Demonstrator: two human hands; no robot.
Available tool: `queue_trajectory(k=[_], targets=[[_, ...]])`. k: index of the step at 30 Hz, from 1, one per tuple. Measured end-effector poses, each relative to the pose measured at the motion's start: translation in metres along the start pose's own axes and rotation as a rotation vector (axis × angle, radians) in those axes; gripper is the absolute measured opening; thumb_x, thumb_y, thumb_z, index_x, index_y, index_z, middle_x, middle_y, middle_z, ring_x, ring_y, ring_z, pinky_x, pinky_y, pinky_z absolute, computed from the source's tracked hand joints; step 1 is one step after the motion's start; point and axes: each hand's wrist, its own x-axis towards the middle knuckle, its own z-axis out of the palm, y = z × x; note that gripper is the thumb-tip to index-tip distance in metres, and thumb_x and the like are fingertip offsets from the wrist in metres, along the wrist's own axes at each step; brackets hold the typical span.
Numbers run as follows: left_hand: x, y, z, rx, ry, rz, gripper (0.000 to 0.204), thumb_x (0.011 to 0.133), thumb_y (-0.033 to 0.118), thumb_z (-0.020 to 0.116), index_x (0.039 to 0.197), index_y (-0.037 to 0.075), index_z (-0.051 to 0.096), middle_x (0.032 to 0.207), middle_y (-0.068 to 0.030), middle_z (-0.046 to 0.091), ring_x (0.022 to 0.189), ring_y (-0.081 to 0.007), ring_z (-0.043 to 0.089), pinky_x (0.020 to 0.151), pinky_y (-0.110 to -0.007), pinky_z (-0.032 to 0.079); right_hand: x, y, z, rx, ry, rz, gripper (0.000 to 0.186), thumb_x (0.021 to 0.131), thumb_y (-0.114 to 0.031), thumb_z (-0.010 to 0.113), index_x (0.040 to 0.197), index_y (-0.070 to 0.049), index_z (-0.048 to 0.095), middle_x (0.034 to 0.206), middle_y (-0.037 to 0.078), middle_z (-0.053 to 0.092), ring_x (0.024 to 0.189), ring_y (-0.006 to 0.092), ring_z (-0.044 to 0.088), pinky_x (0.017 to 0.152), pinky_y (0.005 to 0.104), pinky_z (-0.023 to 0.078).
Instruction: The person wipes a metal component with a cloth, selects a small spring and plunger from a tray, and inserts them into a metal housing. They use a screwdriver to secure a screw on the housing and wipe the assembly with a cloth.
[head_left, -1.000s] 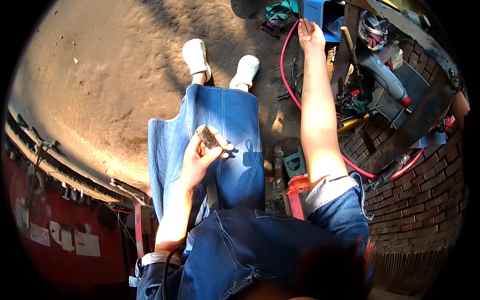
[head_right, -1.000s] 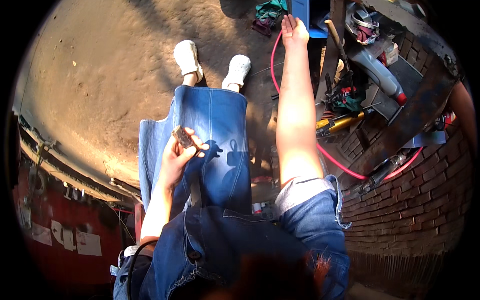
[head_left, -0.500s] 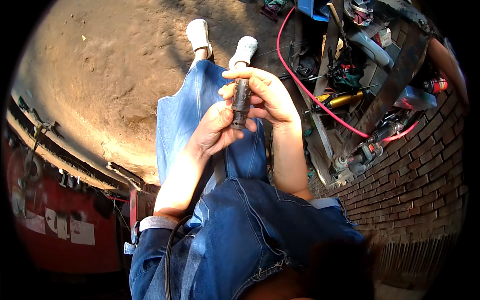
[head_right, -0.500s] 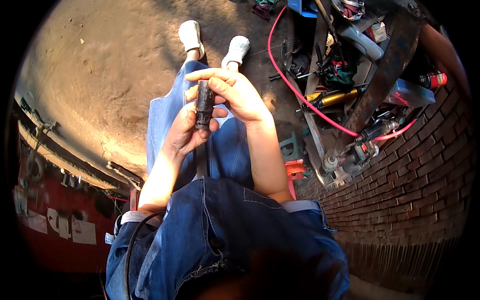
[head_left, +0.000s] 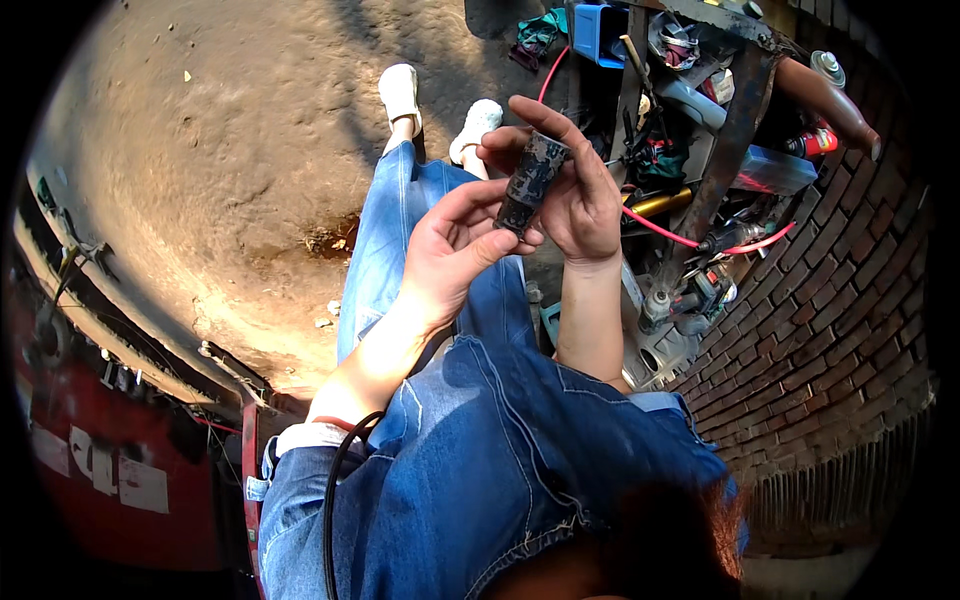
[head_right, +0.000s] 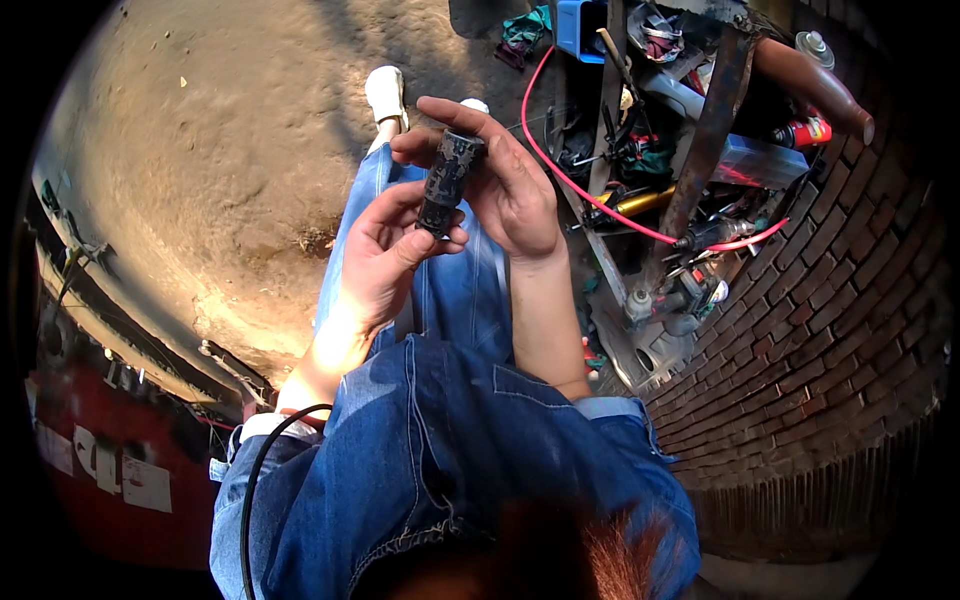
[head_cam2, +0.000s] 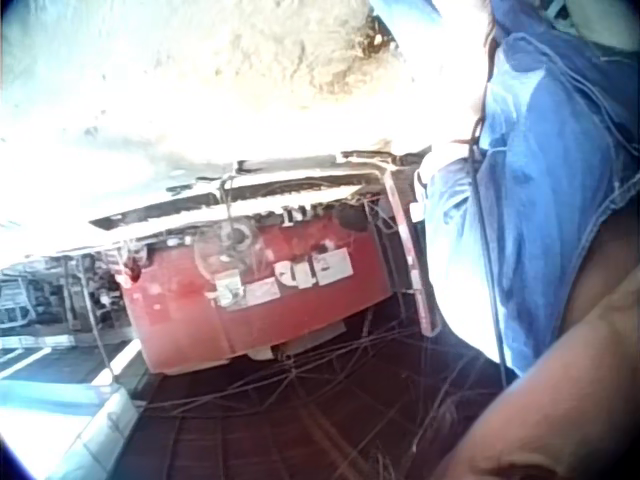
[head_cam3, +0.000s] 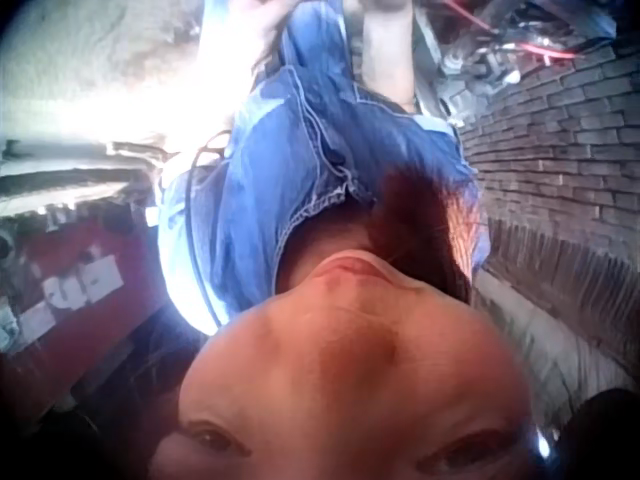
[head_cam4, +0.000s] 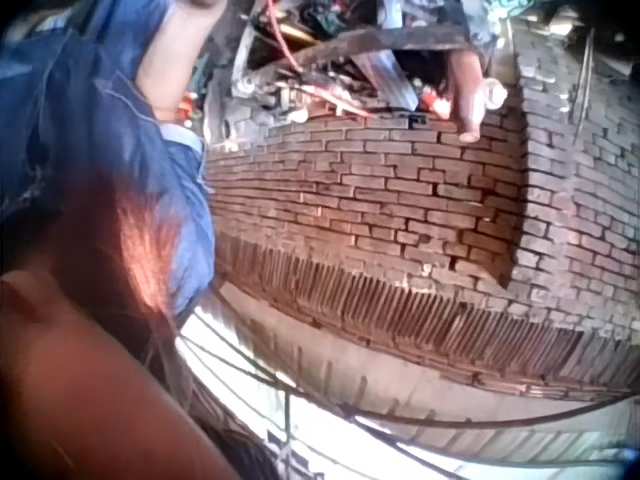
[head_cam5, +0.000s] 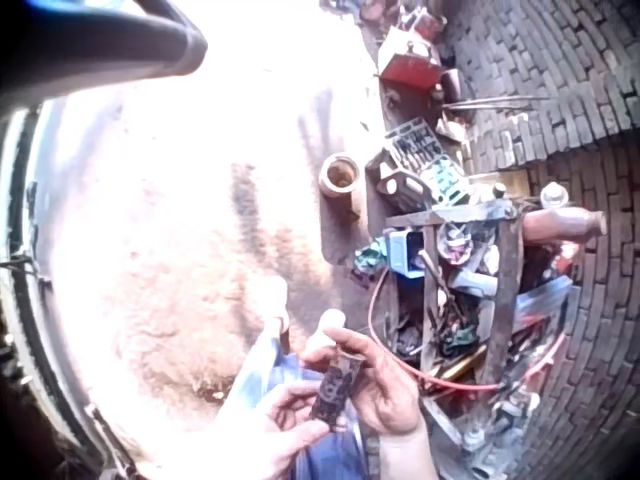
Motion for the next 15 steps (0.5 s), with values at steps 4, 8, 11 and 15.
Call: queue_trajectory(k=[4, 8, 11, 15], targets=[[-0.005, 0.024, 0.004, 0.003, 0.116, 0.133, 0.044, 0.078, -0.002, 0.067, 0.116, -0.002, 0.046, 0.107, -0.0144, 0.055, 0.091, -0.0190, 0.059, 0.080, -0.032, 0.053, 0.012, 0.002, 0.032, -0.210, 0.089, -0.009, 0.060, 0.097, -0.041, 0.033, 0.135, 0.006, 0.031, 0.117, 0.022, 0.055, 0.106, 0.0296, 0.057, 0.097, 0.0398, 0.042], [-0.009, 0.054, -0.001, -0.020, 0.114, 0.049, 0.042, 0.081, 0.000, 0.065, 0.118, -0.004, 0.046, 0.102, -0.0139, 0.058, 0.086, -0.0198, 0.062, 0.078, -0.031, 0.054, 0.027, 0.000, 0.059, -0.329, 0.194, 0.042, 0.047, 0.095, -0.029, 0.048, 0.129, 0.002, 0.043, 0.111, 0.017, 0.060, 0.099, 0.0194, 0.059, 0.087, 0.0300, 0.046], [-0.007, 0.073, -0.001, -0.031, 0.118, -0.012, 0.040, 0.084, 0.001, 0.062, 0.119, -0.006, 0.046, 0.099, -0.0145, 0.060, 0.082, -0.0202, 0.063, 0.076, -0.030, 0.054, 0.041, -0.003, 0.075, -0.463, 0.331, 0.045, 0.037, 0.093, -0.024, 0.054, 0.122, 0.000, 0.052, 0.100, 0.012, 0.065, 0.084, 0.0115, 0.061, 0.074, 0.0231, 0.048], [0.002, 0.093, 0.003, -0.003, 0.089, -0.038, 0.037, 0.087, 0.004, 0.059, 0.120, -0.006, 0.046, 0.101, -0.0163, 0.061, 0.082, -0.0198, 0.064, 0.075, -0.030, 0.054, 0.057, -0.017, 0.089, -0.564, 0.371, 0.026, 0.034, 0.093, -0.022, 0.054, 0.120, -0.001, 0.055, 0.097, 0.010, 0.065, 0.086, 0.0123, 0.062, 0.075, 0.0236, 0.049]])
